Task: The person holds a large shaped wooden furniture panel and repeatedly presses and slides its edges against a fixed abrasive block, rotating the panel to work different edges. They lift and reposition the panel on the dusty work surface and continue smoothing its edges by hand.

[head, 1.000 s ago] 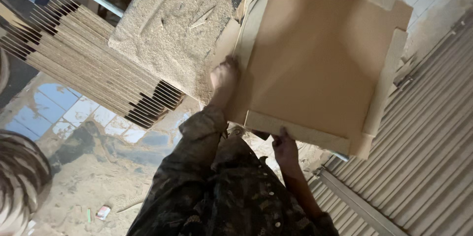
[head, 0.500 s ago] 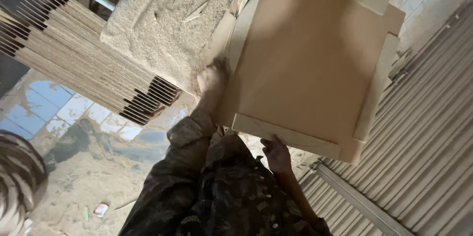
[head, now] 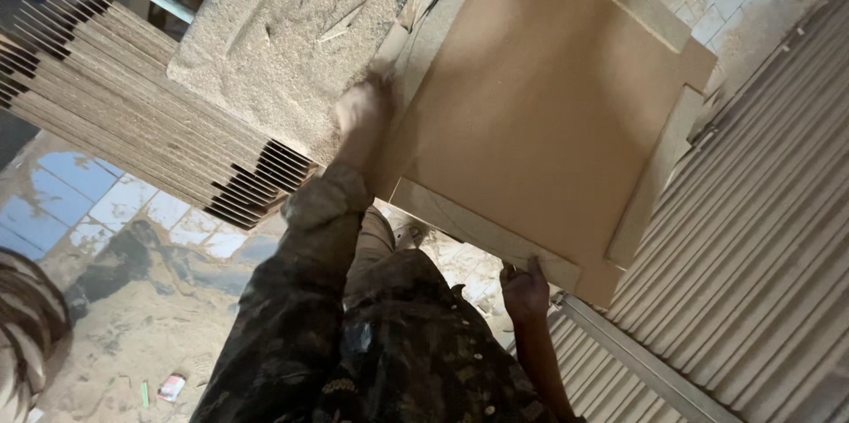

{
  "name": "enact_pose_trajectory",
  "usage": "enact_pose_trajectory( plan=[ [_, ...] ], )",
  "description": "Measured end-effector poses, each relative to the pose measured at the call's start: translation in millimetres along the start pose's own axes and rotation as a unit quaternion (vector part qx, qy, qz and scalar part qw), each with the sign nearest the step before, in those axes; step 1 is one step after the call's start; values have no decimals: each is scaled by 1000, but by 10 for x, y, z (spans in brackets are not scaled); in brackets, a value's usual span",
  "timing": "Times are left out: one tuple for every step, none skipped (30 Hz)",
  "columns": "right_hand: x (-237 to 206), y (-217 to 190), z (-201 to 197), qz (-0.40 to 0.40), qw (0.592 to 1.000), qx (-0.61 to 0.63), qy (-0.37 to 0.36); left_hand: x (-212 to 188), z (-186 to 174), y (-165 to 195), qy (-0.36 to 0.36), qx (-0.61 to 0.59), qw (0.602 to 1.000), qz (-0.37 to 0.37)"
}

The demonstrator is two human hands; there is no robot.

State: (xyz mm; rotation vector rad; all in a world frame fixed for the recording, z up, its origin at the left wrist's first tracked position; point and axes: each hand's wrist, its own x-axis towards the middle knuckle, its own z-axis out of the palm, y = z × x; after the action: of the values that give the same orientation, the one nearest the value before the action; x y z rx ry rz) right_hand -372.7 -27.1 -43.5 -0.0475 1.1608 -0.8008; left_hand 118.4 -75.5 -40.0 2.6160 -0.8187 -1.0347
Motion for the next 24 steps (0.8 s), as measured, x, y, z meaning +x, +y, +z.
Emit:
enact_pose_trajectory(
  plan=[
    [5,18,-9,-7,1000,-2,-13,-58,8,-43,-18,11,1000,-13],
    [6,40,-10,-15,1000,-9,-16,-130,26,-78,-19,22,999,-18],
    [8,72,5,-22,999,-15,-18,-190,36,-112,-23,33,999,-24],
    [7,102,19,-29,999,-19,-19,-223,35,-131,-28,40,998,-30],
    [4,137,34,-5,999,-13,-32,-235,26,-145,-32,48,998,-34],
    [-1,175,54,18,999,-7,-45,-230,12,-153,-35,51,997,-37],
    [-11,211,74,40,998,-2,-58,-197,-11,-150,-34,52,997,-35],
    [-18,253,93,45,998,-4,-34,-147,-37,-141,-23,51,998,-26],
    [-26,294,111,51,999,-6,-12,-84,-68,-127,-3,45,999,-9],
    [-32,336,128,59,998,-7,9,-20,-98,-115,24,41,999,16],
    [-35,375,143,47,999,-3,-10,36,-122,-103,35,52,998,23],
    [-37,410,157,35,999,2,-30,81,-140,-89,46,63,997,30],
    [-35,439,170,21,998,8,-51,96,-172,-73,59,73,995,38],
    [-34,459,182,21,997,21,-68,92,-186,-81,116,40,989,81],
    [-32,471,192,21,996,33,-86,74,-182,-112,173,7,977,122],
    [-28,476,200,21,993,46,-104,26,-150,-180,229,-26,959,162],
    [-28,472,206,17,995,42,-83,-56,-124,-259,269,-6,948,171],
    [-23,468,209,13,997,36,-64,-166,-88,-358,309,12,934,177],
    [-23,456,210,9,999,30,-44,-297,-28,-465,349,30,919,183],
    [-17,448,206,19,998,33,-56,-467,63,-615,419,37,885,199],
    [-14,438,201,29,997,39,-66,-703,187,-798,483,46,847,216],
    [-4,434,191,40,995,48,-77,-901,338,-943,349,-25,921,170],
    [5,436,182,39,995,52,-81,-1131,526,-1060,308,-40,943,117],
    [20,440,170,40,994,57,-84,-1238,737,-1055,155,-249,955,47]
  ],
)
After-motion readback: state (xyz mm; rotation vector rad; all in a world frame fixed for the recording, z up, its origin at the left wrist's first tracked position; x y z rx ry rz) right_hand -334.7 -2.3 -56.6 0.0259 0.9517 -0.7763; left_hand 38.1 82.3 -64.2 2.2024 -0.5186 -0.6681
